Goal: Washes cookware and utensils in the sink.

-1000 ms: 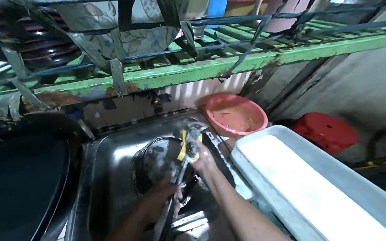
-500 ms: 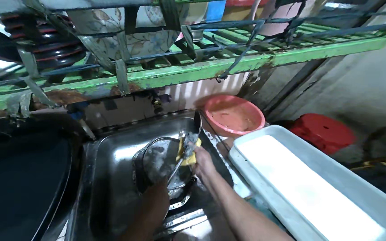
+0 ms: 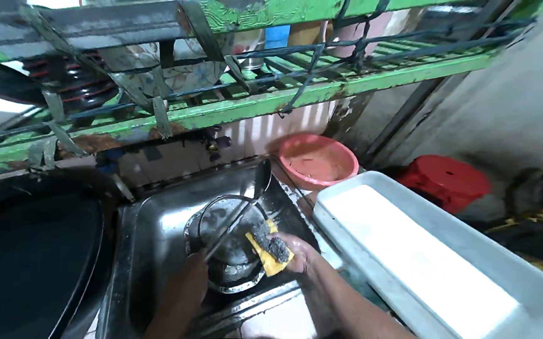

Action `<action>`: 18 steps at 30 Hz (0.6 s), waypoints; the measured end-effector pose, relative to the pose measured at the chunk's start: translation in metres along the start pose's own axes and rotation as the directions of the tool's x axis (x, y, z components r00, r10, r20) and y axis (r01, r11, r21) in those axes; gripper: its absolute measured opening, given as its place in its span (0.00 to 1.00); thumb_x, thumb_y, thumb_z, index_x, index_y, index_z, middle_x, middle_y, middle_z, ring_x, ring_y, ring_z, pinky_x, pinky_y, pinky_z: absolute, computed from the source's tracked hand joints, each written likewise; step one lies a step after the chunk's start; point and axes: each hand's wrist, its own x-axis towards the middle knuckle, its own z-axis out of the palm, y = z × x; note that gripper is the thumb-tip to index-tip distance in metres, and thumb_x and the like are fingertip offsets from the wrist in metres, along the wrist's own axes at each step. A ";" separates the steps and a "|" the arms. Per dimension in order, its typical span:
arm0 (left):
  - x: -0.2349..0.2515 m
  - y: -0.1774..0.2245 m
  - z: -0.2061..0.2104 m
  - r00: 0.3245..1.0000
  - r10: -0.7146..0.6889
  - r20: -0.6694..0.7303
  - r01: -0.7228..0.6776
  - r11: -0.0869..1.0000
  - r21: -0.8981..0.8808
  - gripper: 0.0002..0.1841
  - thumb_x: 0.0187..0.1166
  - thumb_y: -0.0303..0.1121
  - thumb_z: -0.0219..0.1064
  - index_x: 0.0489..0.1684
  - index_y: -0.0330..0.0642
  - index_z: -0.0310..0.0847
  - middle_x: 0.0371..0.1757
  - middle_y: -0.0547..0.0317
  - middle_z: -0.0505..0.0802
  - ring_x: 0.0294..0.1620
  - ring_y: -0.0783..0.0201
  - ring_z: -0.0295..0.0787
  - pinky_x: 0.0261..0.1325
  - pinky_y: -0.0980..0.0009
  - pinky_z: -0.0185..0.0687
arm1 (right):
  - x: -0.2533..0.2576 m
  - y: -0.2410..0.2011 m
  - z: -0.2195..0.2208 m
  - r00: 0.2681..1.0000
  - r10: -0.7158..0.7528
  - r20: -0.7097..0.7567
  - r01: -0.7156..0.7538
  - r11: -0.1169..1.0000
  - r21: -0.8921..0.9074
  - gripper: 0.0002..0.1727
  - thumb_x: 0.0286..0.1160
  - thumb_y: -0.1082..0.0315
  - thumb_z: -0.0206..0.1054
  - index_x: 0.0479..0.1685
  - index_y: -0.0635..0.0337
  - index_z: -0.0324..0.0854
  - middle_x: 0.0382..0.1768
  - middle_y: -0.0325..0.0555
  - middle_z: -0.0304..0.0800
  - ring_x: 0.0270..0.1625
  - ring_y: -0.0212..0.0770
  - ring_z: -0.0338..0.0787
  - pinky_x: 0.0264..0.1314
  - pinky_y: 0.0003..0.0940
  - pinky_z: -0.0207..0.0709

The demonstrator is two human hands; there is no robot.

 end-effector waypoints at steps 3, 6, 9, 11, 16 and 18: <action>-0.005 -0.011 -0.001 0.999 -0.011 -0.046 0.003 0.985 -0.173 0.26 0.92 0.37 0.53 0.90 0.47 0.64 0.81 0.46 0.80 0.78 0.48 0.79 0.81 0.49 0.70 | -0.017 0.007 -0.004 0.994 -0.062 -0.094 0.060 0.998 -0.022 0.12 0.90 0.67 0.54 0.65 0.59 0.72 0.41 0.50 0.89 0.40 0.43 0.92 0.42 0.40 0.89; -0.008 -0.027 0.007 0.990 0.032 -0.141 -0.080 0.933 -0.352 0.24 0.85 0.34 0.62 0.80 0.38 0.73 0.64 0.38 0.88 0.63 0.43 0.87 0.68 0.46 0.78 | -0.061 -0.012 -0.004 0.924 -0.342 -0.171 0.274 0.904 -0.329 0.19 0.81 0.75 0.63 0.70 0.63 0.72 0.44 0.48 0.89 0.41 0.37 0.91 0.45 0.35 0.88; 0.009 -0.006 0.001 0.987 0.116 -0.110 -0.147 0.931 -0.334 0.24 0.83 0.39 0.64 0.78 0.44 0.75 0.61 0.42 0.90 0.60 0.45 0.89 0.66 0.44 0.81 | -0.114 -0.042 -0.010 0.747 -0.614 -0.254 0.351 0.689 -0.634 0.26 0.75 0.74 0.70 0.73 0.63 0.74 0.48 0.53 0.88 0.42 0.41 0.89 0.47 0.40 0.85; 0.018 0.032 -0.009 0.978 0.177 -0.115 -0.201 0.946 -0.254 0.21 0.84 0.41 0.62 0.74 0.49 0.81 0.61 0.44 0.91 0.63 0.45 0.88 0.68 0.42 0.79 | -0.139 -0.060 -0.031 0.580 -0.742 -0.336 0.355 0.602 -0.715 0.25 0.74 0.75 0.71 0.72 0.62 0.75 0.45 0.57 0.89 0.39 0.46 0.90 0.44 0.47 0.85; 0.010 0.078 -0.032 0.951 0.272 -0.145 -0.294 0.943 -0.158 0.21 0.83 0.37 0.57 0.74 0.52 0.81 0.62 0.45 0.91 0.64 0.46 0.88 0.67 0.42 0.78 | -0.142 -0.087 -0.141 0.563 -0.721 -0.404 -0.133 0.403 -0.905 0.27 0.75 0.68 0.73 0.74 0.63 0.78 0.63 0.72 0.85 0.67 0.70 0.85 0.70 0.71 0.73; 0.012 0.067 -0.018 0.891 0.341 -0.298 -0.425 0.858 -0.288 0.20 0.80 0.34 0.59 0.67 0.42 0.84 0.50 0.45 0.92 0.50 0.51 0.89 0.57 0.49 0.81 | -0.132 -0.075 -0.167 0.648 -0.644 -0.407 -0.278 0.297 -0.913 0.27 0.77 0.64 0.71 0.76 0.62 0.77 0.65 0.71 0.85 0.70 0.70 0.83 0.74 0.70 0.71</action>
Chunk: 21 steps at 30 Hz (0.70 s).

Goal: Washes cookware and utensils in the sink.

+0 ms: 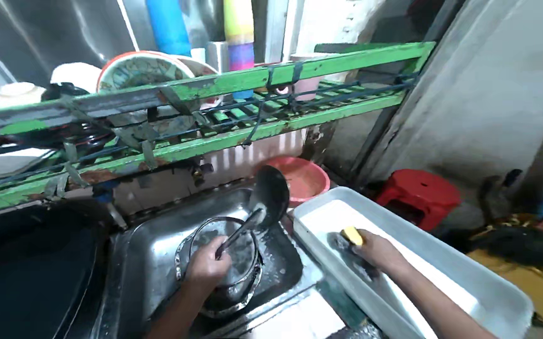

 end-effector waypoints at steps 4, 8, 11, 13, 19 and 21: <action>-0.008 -0.013 0.028 0.949 0.112 -0.294 -0.177 0.963 -0.205 0.15 0.75 0.34 0.63 0.50 0.34 0.89 0.32 0.56 0.90 0.31 0.68 0.83 0.41 0.67 0.81 | -0.011 0.007 0.015 0.993 0.040 0.109 -0.014 0.972 -0.236 0.39 0.73 0.55 0.76 0.83 0.62 0.70 0.79 0.69 0.73 0.83 0.73 0.69 0.77 0.75 0.65; -0.014 0.014 0.039 0.899 0.024 -0.437 -0.224 0.883 -0.412 0.12 0.74 0.26 0.64 0.49 0.27 0.86 0.43 0.54 0.93 0.40 0.77 0.86 0.47 0.78 0.81 | 0.000 0.022 0.024 0.997 0.026 0.069 -0.013 0.984 -0.179 0.44 0.64 0.58 0.82 0.84 0.61 0.69 0.79 0.66 0.74 0.82 0.72 0.70 0.75 0.75 0.68; -0.008 0.024 0.034 0.922 -0.108 -0.371 -0.148 0.788 -0.597 0.11 0.77 0.22 0.61 0.51 0.32 0.86 0.33 0.61 0.89 0.29 0.73 0.82 0.38 0.75 0.80 | 0.002 0.022 0.010 0.999 0.029 0.016 -0.029 0.999 -0.036 0.27 0.75 0.63 0.74 0.72 0.64 0.78 0.65 0.69 0.86 0.69 0.70 0.84 0.70 0.72 0.74; -0.010 0.024 0.023 0.930 -0.124 -0.347 -0.160 0.714 -0.682 0.10 0.80 0.21 0.58 0.50 0.33 0.85 0.35 0.62 0.89 0.36 0.71 0.85 0.48 0.73 0.83 | -0.006 0.006 -0.004 0.996 -0.009 -0.088 0.021 0.991 0.131 0.23 0.77 0.66 0.73 0.69 0.67 0.80 0.59 0.72 0.87 0.64 0.73 0.86 0.67 0.75 0.74; 0.005 0.026 0.019 0.851 -0.270 -0.451 -0.375 0.289 -0.881 0.13 0.76 0.12 0.51 0.35 0.41 0.77 0.36 0.61 0.89 0.37 0.64 0.89 0.49 0.62 0.91 | -0.048 -0.122 0.000 0.958 -0.201 -0.205 0.281 0.807 0.520 0.28 0.72 0.66 0.78 0.71 0.66 0.77 0.55 0.68 0.88 0.56 0.64 0.89 0.61 0.68 0.79; 0.014 0.033 0.025 0.827 -0.333 -0.452 -0.431 0.140 -0.892 0.16 0.76 0.12 0.49 0.28 0.45 0.74 0.31 0.63 0.87 0.31 0.64 0.86 0.44 0.62 0.90 | -0.071 -0.170 0.026 0.948 -0.293 -0.121 0.306 0.749 0.588 0.31 0.70 0.65 0.79 0.73 0.66 0.76 0.60 0.64 0.87 0.60 0.59 0.89 0.66 0.61 0.80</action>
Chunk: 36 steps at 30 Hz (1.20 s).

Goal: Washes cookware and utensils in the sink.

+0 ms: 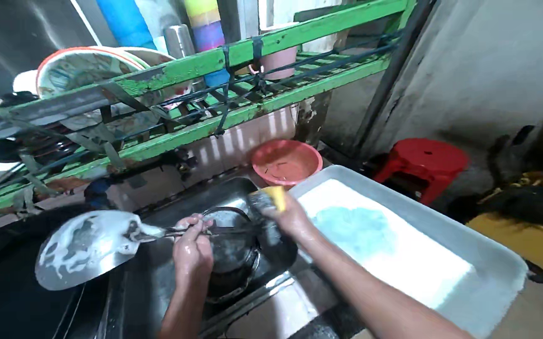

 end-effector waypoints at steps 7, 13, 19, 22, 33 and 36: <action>0.018 0.004 -0.008 0.980 0.041 -0.193 -0.082 0.975 -0.209 0.18 0.83 0.17 0.46 0.25 0.49 0.71 0.21 0.66 0.82 0.18 0.68 0.77 0.30 0.70 0.84 | 0.018 0.050 0.087 0.946 -0.109 0.304 0.199 0.938 -0.282 0.27 0.78 0.66 0.68 0.76 0.66 0.77 0.76 0.62 0.79 0.81 0.56 0.76 0.87 0.50 0.65; 0.033 0.015 -0.030 0.957 -0.004 -0.290 -0.073 0.964 -0.255 0.17 0.81 0.18 0.45 0.25 0.52 0.68 0.21 0.67 0.79 0.17 0.68 0.75 0.27 0.71 0.81 | 0.036 0.063 0.064 0.961 0.051 0.271 0.043 0.943 -0.331 0.24 0.80 0.69 0.68 0.73 0.70 0.77 0.75 0.65 0.78 0.78 0.59 0.78 0.84 0.52 0.68; 0.037 -0.006 -0.027 0.981 0.084 -0.175 -0.123 0.967 -0.223 0.17 0.79 0.17 0.45 0.25 0.49 0.71 0.23 0.67 0.82 0.20 0.69 0.79 0.29 0.73 0.83 | 0.017 0.030 0.097 0.924 -0.105 0.367 0.251 0.892 -0.375 0.21 0.77 0.70 0.67 0.69 0.67 0.81 0.71 0.61 0.82 0.76 0.57 0.81 0.83 0.50 0.71; 0.043 -0.001 -0.033 0.981 0.073 -0.180 -0.112 0.970 -0.216 0.16 0.78 0.17 0.46 0.25 0.49 0.70 0.21 0.66 0.79 0.19 0.68 0.76 0.29 0.71 0.82 | 0.034 0.063 0.081 0.936 -0.037 0.349 0.214 0.848 -0.484 0.23 0.76 0.72 0.67 0.71 0.68 0.79 0.73 0.63 0.81 0.80 0.59 0.78 0.86 0.51 0.67; 0.060 -0.029 -0.034 0.992 -0.067 -0.106 0.066 0.998 -0.013 0.09 0.86 0.23 0.47 0.46 0.44 0.73 0.14 0.70 0.75 0.07 0.78 0.65 0.11 0.83 0.66 | 0.068 -0.003 0.109 0.729 0.127 0.673 -0.132 0.990 -0.044 0.32 0.78 0.62 0.74 0.81 0.58 0.71 0.67 0.60 0.84 0.67 0.52 0.85 0.73 0.53 0.75; 0.083 -0.018 -0.032 0.964 -0.067 -0.259 0.057 0.997 -0.047 0.09 0.84 0.24 0.50 0.44 0.48 0.74 0.13 0.72 0.70 0.05 0.77 0.57 0.07 0.83 0.57 | 0.071 0.003 0.118 0.654 0.179 0.735 -0.113 0.984 -0.138 0.31 0.77 0.61 0.73 0.80 0.56 0.73 0.66 0.57 0.85 0.65 0.49 0.85 0.71 0.52 0.76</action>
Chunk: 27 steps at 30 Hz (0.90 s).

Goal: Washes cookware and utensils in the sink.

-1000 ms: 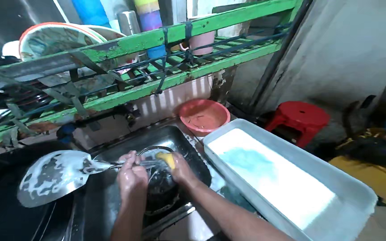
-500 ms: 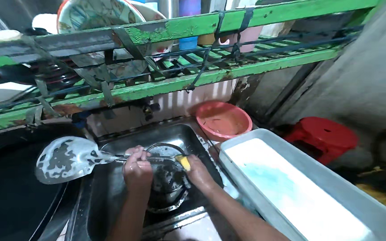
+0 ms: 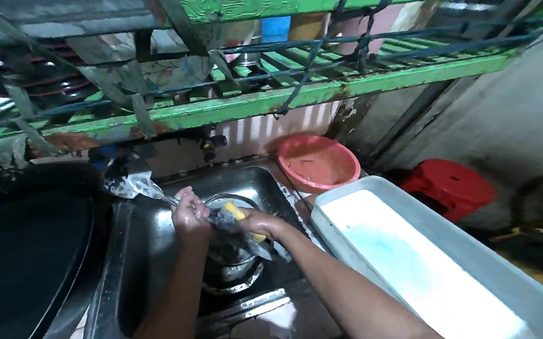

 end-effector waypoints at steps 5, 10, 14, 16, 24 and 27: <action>0.024 0.013 -0.012 0.996 -0.020 -0.092 0.011 0.995 -0.103 0.09 0.84 0.25 0.49 0.44 0.51 0.73 0.14 0.72 0.69 0.05 0.77 0.57 0.07 0.82 0.57 | -0.030 0.041 -0.022 0.993 0.114 -0.022 -0.113 0.993 0.042 0.32 0.77 0.63 0.73 0.81 0.58 0.71 0.67 0.55 0.84 0.64 0.44 0.85 0.70 0.45 0.77; 0.039 0.011 -0.014 0.994 -0.097 -0.059 0.079 0.966 -0.247 0.10 0.87 0.31 0.49 0.36 0.56 0.73 0.14 0.73 0.69 0.07 0.76 0.58 0.10 0.82 0.59 | -0.097 0.042 -0.062 0.956 0.072 -0.285 -0.129 0.974 -0.187 0.23 0.71 0.71 0.75 0.67 0.58 0.82 0.51 0.52 0.89 0.51 0.42 0.88 0.58 0.45 0.81; 0.051 0.011 -0.017 0.987 -0.128 -0.094 0.105 0.969 -0.222 0.08 0.88 0.33 0.51 0.39 0.56 0.73 0.15 0.73 0.69 0.08 0.75 0.58 0.11 0.80 0.60 | -0.166 0.071 -0.117 0.791 -0.005 -0.612 -0.269 0.895 -0.355 0.25 0.68 0.71 0.78 0.68 0.58 0.83 0.48 0.60 0.91 0.48 0.57 0.91 0.54 0.62 0.82; 0.058 0.013 -0.020 0.974 -0.201 -0.103 0.188 0.974 -0.128 0.05 0.89 0.32 0.51 0.43 0.54 0.71 0.15 0.72 0.68 0.07 0.76 0.57 0.10 0.81 0.59 | -0.183 0.107 -0.144 0.723 0.031 -0.690 -0.413 0.820 -0.396 0.30 0.72 0.69 0.76 0.76 0.62 0.75 0.55 0.71 0.88 0.57 0.70 0.89 0.61 0.72 0.78; 0.072 0.027 -0.041 0.860 -0.501 -0.098 0.483 0.734 0.477 0.09 0.92 0.37 0.51 0.59 0.43 0.70 0.21 0.63 0.75 0.09 0.75 0.64 0.10 0.80 0.64 | -0.129 0.033 -0.123 0.713 -0.419 -0.562 -0.135 0.705 -0.696 0.39 0.75 0.56 0.76 0.85 0.63 0.69 0.86 0.68 0.64 0.86 0.70 0.68 0.82 0.69 0.65; 0.068 0.040 -0.047 0.866 -0.488 -0.114 0.431 0.609 0.666 0.19 0.95 0.47 0.46 0.62 0.42 0.75 0.22 0.60 0.80 0.11 0.71 0.68 0.14 0.76 0.66 | -0.081 -0.055 -0.094 0.680 -0.584 -0.444 0.069 0.654 -0.754 0.32 0.83 0.54 0.69 0.84 0.57 0.72 0.84 0.59 0.72 0.83 0.61 0.76 0.81 0.64 0.69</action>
